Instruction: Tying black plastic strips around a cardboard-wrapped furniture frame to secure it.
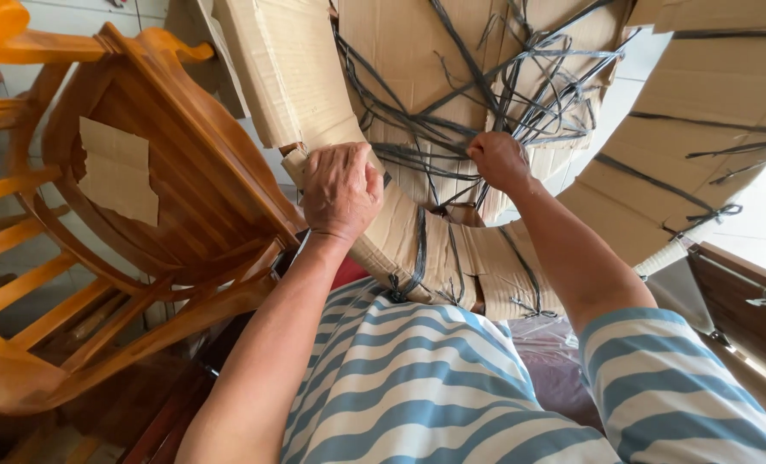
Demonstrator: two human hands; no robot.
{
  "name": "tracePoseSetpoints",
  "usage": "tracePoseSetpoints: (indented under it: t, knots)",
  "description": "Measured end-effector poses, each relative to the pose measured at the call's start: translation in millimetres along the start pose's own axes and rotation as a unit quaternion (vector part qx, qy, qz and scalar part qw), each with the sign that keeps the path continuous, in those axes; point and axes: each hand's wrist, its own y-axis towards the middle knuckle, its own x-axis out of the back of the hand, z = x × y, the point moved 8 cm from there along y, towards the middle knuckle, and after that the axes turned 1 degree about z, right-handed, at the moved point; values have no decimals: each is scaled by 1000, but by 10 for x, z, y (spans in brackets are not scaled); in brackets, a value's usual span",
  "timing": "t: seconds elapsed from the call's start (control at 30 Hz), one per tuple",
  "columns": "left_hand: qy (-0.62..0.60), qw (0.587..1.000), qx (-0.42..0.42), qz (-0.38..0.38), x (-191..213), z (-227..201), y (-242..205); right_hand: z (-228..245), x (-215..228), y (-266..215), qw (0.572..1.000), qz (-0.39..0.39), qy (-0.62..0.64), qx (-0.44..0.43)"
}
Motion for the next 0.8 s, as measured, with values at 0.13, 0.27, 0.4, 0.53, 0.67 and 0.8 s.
tracePoseSetpoints:
  t: [0.13,0.27,0.4,0.53,0.67,0.8]
  knots:
    - [-4,1000,0,-1,-48,11,-21,143,309,-253,994,-43,101,-17]
    - [-2,1000,0,-6,-72,20,-36,106,430,-368,986,-82,134,-60]
    - [-14,1000,0,-13,-91,43,-50,98,551,-468,973,-153,166,-55]
    - [-17,1000,0,-15,-77,41,-43,455,1049,-873,944,-205,260,-13]
    - [-22,999,6,-28,-99,59,-60,444,1237,-940,921,-216,325,14]
    - [-1,999,3,-39,-131,86,-91,505,1323,-948,888,-145,434,50]
